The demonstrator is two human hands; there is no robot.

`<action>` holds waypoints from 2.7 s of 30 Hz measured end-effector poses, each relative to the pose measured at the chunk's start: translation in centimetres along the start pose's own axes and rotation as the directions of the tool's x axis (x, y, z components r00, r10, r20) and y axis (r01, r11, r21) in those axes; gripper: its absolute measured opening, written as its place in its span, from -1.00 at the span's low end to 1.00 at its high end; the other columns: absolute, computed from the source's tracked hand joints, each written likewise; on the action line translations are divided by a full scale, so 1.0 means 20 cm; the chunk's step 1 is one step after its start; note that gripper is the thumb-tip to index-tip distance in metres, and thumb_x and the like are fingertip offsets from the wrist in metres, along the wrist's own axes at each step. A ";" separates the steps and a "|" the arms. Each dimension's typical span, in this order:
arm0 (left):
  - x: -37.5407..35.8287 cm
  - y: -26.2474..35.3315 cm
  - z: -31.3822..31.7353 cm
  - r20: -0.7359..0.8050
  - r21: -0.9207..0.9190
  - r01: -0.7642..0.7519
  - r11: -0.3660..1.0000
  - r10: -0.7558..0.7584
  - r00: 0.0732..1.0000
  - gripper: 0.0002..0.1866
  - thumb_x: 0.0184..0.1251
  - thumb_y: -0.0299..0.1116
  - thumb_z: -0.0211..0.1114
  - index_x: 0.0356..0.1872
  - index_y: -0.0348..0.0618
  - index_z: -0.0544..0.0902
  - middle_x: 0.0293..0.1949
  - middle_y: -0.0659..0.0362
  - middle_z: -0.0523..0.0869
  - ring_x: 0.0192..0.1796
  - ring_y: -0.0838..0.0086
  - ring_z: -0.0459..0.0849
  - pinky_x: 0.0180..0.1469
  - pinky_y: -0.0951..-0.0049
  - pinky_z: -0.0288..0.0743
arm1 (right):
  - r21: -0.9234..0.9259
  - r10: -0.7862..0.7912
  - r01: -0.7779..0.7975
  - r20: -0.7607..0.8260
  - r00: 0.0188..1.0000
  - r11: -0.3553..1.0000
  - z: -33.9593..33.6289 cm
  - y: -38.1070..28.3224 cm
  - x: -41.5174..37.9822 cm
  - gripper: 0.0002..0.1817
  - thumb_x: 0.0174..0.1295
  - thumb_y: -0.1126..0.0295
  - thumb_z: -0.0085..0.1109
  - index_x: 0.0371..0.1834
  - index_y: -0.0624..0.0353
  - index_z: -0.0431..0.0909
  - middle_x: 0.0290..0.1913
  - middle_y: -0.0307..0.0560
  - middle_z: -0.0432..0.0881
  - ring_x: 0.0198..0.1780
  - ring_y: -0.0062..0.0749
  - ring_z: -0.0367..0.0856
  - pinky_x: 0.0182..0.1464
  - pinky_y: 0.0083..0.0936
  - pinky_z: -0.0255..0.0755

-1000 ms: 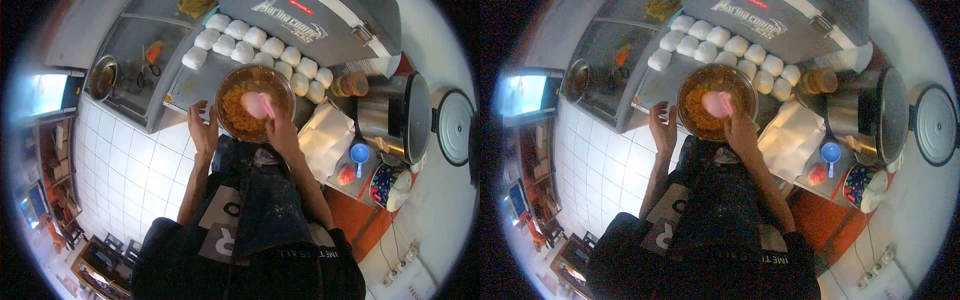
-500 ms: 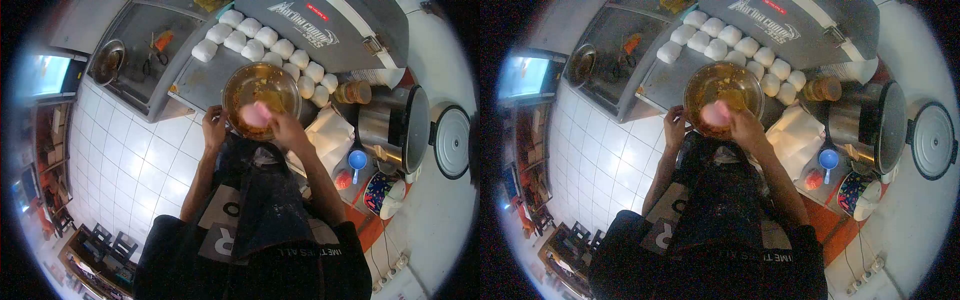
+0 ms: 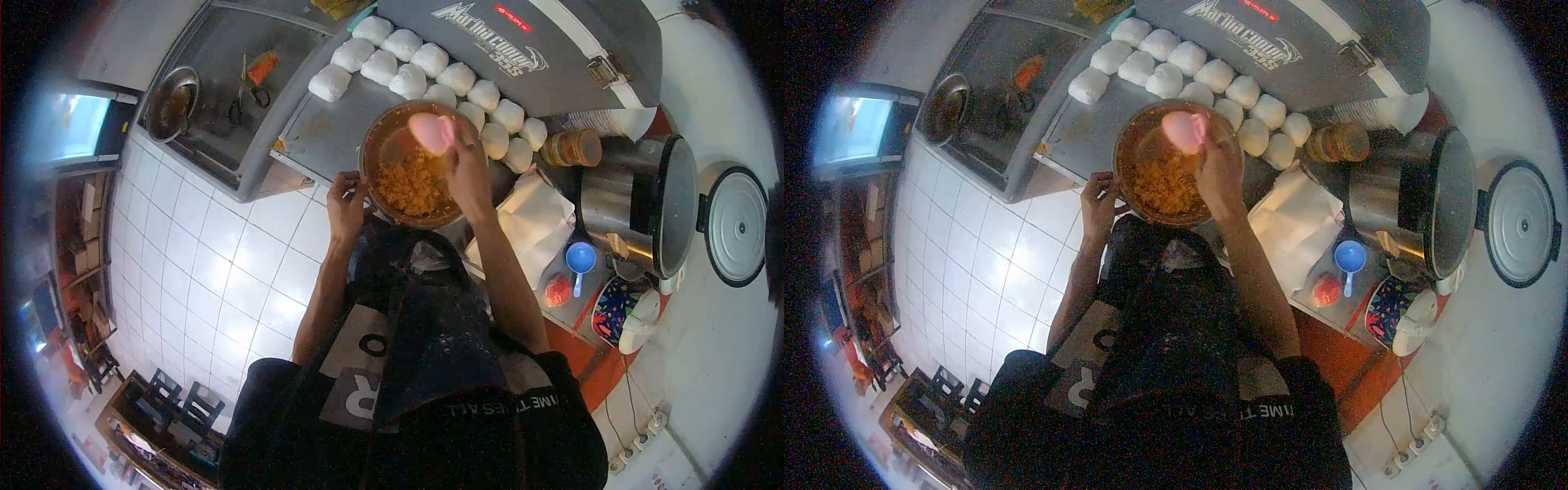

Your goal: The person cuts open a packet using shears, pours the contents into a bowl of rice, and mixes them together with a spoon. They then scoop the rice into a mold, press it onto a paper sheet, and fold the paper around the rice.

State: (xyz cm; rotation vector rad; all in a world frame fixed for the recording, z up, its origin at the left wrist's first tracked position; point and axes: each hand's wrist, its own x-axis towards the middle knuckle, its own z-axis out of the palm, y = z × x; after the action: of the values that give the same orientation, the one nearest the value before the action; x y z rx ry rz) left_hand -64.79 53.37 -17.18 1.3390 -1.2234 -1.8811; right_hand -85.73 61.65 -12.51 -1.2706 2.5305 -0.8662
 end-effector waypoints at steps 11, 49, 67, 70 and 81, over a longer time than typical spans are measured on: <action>-0.27 0.33 0.09 -0.104 0.405 0.018 0.914 0.027 0.994 -0.57 0.41 -0.07 0.24 -0.12 -0.34 0.68 -0.33 0.01 0.72 -0.30 0.42 0.65 -0.26 0.40 0.49 | 0.078 -0.117 0.102 0.217 0.969 0.992 -0.11 0.11 -0.32 -0.57 0.41 0.37 0.01 0.32 0.21 0.33 -0.29 0.24 0.63 -0.28 0.08 0.63 -0.18 -0.19 0.45; 0.09 0.16 -0.05 0.274 0.625 -0.308 0.717 0.169 0.947 -0.58 0.43 -0.13 0.19 -0.28 -0.41 0.66 -0.18 -0.18 0.63 -0.22 -0.01 0.66 -0.17 0.15 0.50 | -0.244 -0.268 0.345 0.299 0.916 0.906 0.03 0.25 -0.04 -0.79 0.29 0.31 0.09 -0.13 0.16 0.61 -0.16 0.01 0.67 -0.16 -0.08 0.67 -0.14 -0.17 0.57; -0.12 0.06 -0.03 0.285 0.547 -0.225 0.807 0.073 0.956 -0.52 0.44 -0.06 0.18 -0.17 -0.45 0.62 -0.39 -0.10 0.69 -0.35 0.28 0.70 -0.31 0.31 0.50 | -0.025 0.137 -0.147 0.546 0.827 0.989 0.04 0.25 -0.32 -0.67 0.21 0.19 0.25 -0.03 0.12 0.68 -0.08 0.14 0.65 -0.04 0.01 0.63 0.03 -0.18 0.49; -0.11 0.06 -0.08 0.236 0.474 -0.142 0.869 0.031 0.971 -0.47 0.47 0.00 0.13 -0.14 -0.43 0.62 -0.39 -0.05 0.69 -0.32 0.33 0.67 -0.27 0.33 0.49 | 0.194 0.117 -0.289 0.607 0.786 0.937 0.01 0.33 -0.27 -0.63 0.28 0.13 0.22 0.00 0.14 0.66 -0.02 0.14 0.63 0.07 -0.04 0.59 0.15 -0.19 0.44; -0.25 0.29 0.03 0.319 0.534 -0.048 0.844 -0.149 0.936 -0.39 0.51 0.09 0.01 -0.19 -0.42 0.61 -0.55 0.04 0.67 -0.71 0.48 0.55 -0.62 0.45 0.36 | 0.384 0.190 -0.414 0.502 0.844 0.825 -0.52 0.21 -0.34 -0.64 0.34 0.28 0.20 0.05 0.33 0.61 -0.23 -0.05 0.72 -0.19 -0.45 0.65 -0.07 -0.48 0.50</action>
State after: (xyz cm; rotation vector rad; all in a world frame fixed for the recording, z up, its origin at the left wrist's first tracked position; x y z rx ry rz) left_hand -63.95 54.93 -9.66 1.3375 -2.0371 -1.9491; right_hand -88.56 73.18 -7.03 -0.7534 1.9141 -0.9198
